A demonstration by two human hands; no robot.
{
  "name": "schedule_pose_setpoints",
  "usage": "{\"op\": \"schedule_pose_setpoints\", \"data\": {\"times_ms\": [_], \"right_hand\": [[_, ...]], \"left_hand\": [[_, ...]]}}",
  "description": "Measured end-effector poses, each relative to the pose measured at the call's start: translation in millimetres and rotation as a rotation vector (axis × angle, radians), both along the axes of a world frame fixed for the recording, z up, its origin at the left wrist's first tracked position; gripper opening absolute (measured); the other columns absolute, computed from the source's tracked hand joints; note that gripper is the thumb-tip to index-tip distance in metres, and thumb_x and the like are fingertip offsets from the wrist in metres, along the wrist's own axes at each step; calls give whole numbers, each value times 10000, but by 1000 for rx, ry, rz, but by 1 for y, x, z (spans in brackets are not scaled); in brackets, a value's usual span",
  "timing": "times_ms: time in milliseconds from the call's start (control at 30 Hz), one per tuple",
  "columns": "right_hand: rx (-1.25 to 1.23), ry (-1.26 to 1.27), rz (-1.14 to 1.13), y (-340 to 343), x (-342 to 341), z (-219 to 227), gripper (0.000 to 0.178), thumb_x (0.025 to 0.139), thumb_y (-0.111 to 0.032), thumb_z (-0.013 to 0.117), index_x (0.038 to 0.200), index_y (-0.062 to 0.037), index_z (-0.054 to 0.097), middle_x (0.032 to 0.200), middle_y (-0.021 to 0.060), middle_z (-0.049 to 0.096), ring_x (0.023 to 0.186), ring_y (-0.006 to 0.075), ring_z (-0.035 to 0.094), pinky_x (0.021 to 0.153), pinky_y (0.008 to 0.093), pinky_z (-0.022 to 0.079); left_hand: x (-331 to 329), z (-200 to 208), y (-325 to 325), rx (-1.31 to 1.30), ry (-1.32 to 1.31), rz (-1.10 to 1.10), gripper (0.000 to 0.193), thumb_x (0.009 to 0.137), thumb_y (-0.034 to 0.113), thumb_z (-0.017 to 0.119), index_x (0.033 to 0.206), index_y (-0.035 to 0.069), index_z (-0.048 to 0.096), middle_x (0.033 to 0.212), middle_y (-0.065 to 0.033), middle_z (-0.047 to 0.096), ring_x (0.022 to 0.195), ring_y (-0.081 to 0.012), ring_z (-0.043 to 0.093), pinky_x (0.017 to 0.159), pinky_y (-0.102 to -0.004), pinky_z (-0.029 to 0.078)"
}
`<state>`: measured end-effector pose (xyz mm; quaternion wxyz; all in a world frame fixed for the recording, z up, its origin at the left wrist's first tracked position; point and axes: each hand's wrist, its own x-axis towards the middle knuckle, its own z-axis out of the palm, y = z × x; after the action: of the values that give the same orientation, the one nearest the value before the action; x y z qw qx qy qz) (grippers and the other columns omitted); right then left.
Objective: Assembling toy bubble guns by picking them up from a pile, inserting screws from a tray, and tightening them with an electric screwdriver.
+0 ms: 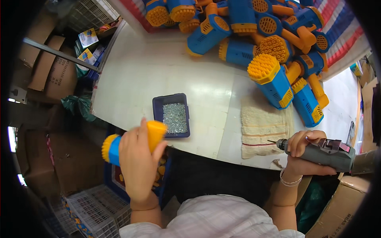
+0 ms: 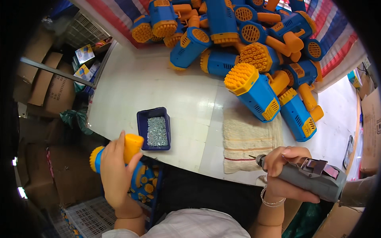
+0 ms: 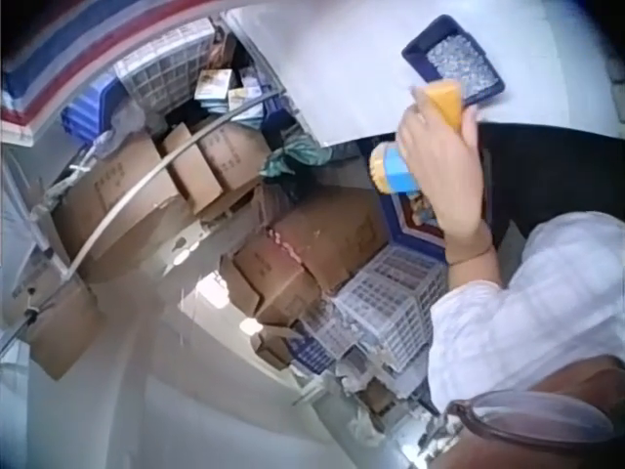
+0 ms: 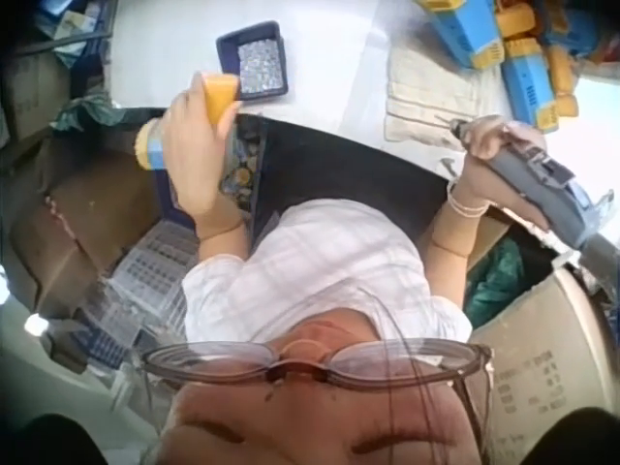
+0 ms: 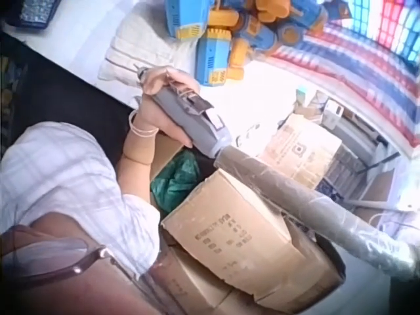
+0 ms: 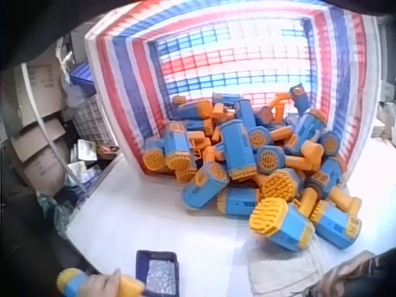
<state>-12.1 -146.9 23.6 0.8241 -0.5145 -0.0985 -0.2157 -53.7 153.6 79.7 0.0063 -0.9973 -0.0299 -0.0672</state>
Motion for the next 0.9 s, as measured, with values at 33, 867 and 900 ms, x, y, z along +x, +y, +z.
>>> {"op": "schedule_pose_setpoints", "data": {"times_ms": [33,867,900], "right_hand": [[9,10,5,6,-1,0,927,603,-876,306,901,-12,461,480,-1,399,382,101,388,364,209,333],[-5,-94,334,26,-14,38,790,696,-781,389,861,-11,461,549,44,496,434,154,482,407,284,431],[-11,-76,321,23,-15,36,795,692,-784,389,858,-10,464,547,46,497,433,155,483,408,286,431]], "left_hand": [[1,-19,9,44,-17,-39,458,735,173,644,1124,-30,513,927,-136,568,835,-315,544,769,-414,423],[29,-92,-109,-815,-185,-748,126,677,36,663,802,43,653,701,-47,578,636,-205,562,515,-304,442],[30,-88,-113,-810,-163,-739,135,658,43,669,791,48,649,698,-41,572,624,-202,551,508,-302,434]]}}
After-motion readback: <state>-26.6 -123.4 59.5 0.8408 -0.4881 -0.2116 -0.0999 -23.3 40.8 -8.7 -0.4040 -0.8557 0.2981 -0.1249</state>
